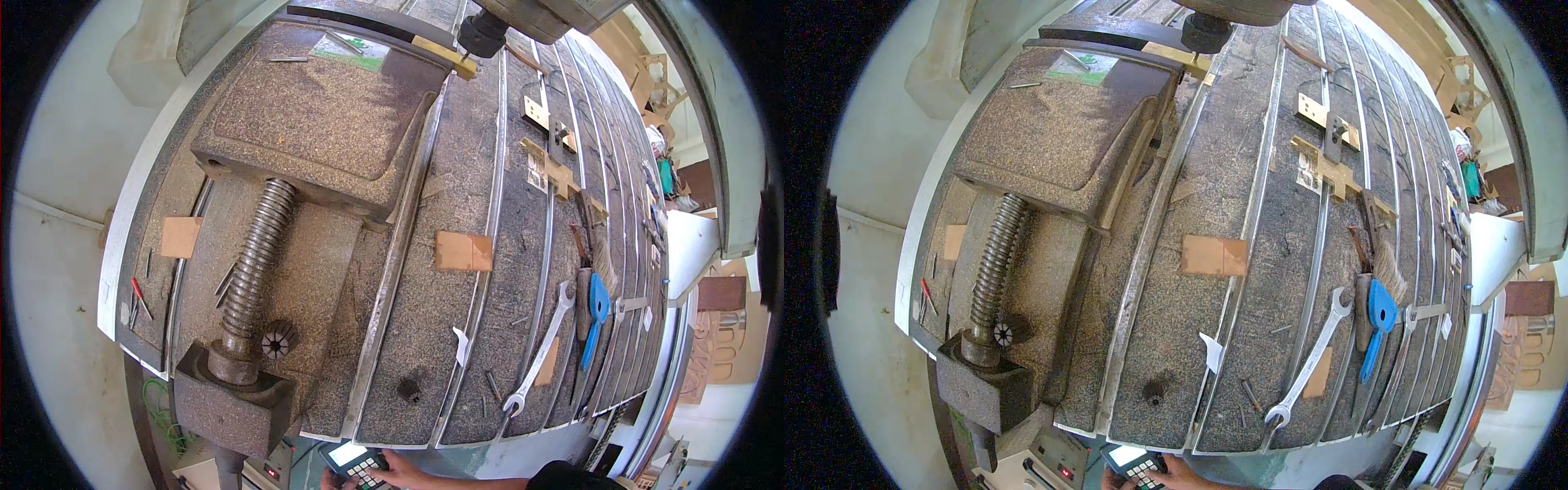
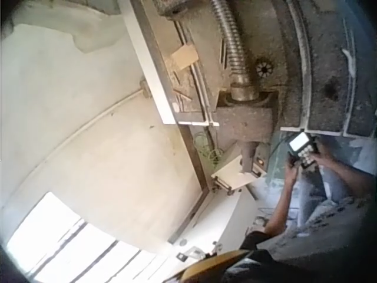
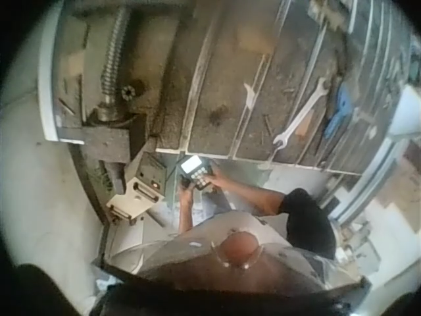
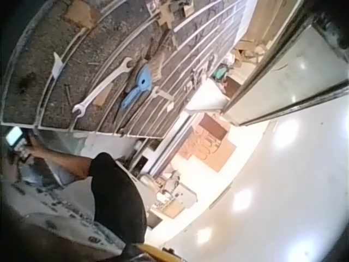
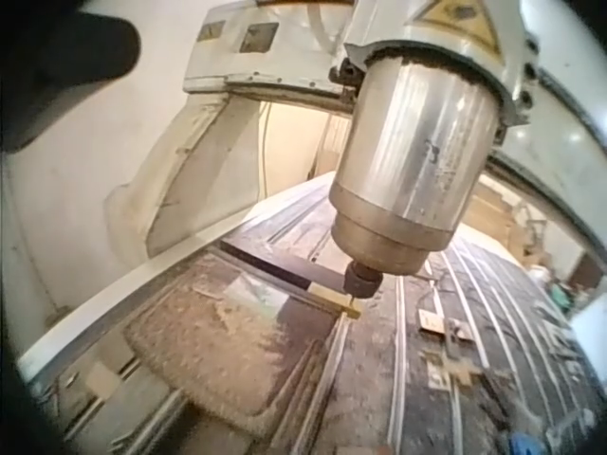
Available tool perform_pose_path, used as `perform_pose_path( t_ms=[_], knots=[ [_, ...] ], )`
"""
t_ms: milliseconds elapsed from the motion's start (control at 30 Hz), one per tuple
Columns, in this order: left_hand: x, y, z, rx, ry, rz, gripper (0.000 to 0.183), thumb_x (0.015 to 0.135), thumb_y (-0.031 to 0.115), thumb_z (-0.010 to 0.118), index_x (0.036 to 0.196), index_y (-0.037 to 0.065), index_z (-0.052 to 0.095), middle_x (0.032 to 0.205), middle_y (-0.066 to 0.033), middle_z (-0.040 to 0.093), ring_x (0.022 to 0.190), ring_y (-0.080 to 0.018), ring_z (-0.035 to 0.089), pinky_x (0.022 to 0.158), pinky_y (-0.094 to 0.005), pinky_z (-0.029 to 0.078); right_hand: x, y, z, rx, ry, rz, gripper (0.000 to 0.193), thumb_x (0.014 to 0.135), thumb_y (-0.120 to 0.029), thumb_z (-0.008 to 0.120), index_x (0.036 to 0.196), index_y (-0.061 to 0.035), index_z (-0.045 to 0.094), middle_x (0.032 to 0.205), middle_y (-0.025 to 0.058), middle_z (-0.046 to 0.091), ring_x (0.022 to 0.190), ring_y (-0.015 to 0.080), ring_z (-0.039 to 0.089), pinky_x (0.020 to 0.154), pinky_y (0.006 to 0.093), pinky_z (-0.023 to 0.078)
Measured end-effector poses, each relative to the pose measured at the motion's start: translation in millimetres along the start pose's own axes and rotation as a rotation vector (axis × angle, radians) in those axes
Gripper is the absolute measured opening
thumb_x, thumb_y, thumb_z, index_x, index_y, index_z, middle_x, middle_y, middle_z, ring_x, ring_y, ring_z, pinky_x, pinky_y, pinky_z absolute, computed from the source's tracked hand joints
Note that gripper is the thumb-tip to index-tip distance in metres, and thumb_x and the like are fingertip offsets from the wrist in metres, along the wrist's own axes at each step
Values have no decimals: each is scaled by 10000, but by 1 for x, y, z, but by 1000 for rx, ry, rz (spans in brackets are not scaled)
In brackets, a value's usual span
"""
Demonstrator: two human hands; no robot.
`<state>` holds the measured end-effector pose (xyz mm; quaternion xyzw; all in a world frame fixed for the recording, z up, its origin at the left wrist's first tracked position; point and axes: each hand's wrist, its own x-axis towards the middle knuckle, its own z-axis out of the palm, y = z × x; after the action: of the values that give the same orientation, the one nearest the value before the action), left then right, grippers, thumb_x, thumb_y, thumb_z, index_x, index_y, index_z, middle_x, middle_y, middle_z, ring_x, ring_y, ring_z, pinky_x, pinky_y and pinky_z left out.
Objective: Operating a machine controller to position a tool head and then using calipers to measure a component.
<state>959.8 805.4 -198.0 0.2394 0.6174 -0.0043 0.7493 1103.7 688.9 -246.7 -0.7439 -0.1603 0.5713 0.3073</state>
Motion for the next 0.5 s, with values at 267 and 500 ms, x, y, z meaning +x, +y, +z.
perform_pose_path(
  t_ms=[267,500],
  knots=[
    [1,-6,-11,2,-32,116,631,822,79,719,1369,-16,421,1261,-128,552,1118,-225,551,939,-350,461,-5,-58,-25,172,-123,73,795,740,-320,792,1358,12,417,1318,238,504,1226,363,487,1017,445,402],
    [-12,10,3,76,102,179,504,834,24,657,1303,-27,479,1172,-115,605,1048,-202,590,895,-331,478,-12,-82,-26,97,-161,127,784,694,-313,819,1309,11,456,1224,232,567,1147,353,547,960,439,443]
  ],
)
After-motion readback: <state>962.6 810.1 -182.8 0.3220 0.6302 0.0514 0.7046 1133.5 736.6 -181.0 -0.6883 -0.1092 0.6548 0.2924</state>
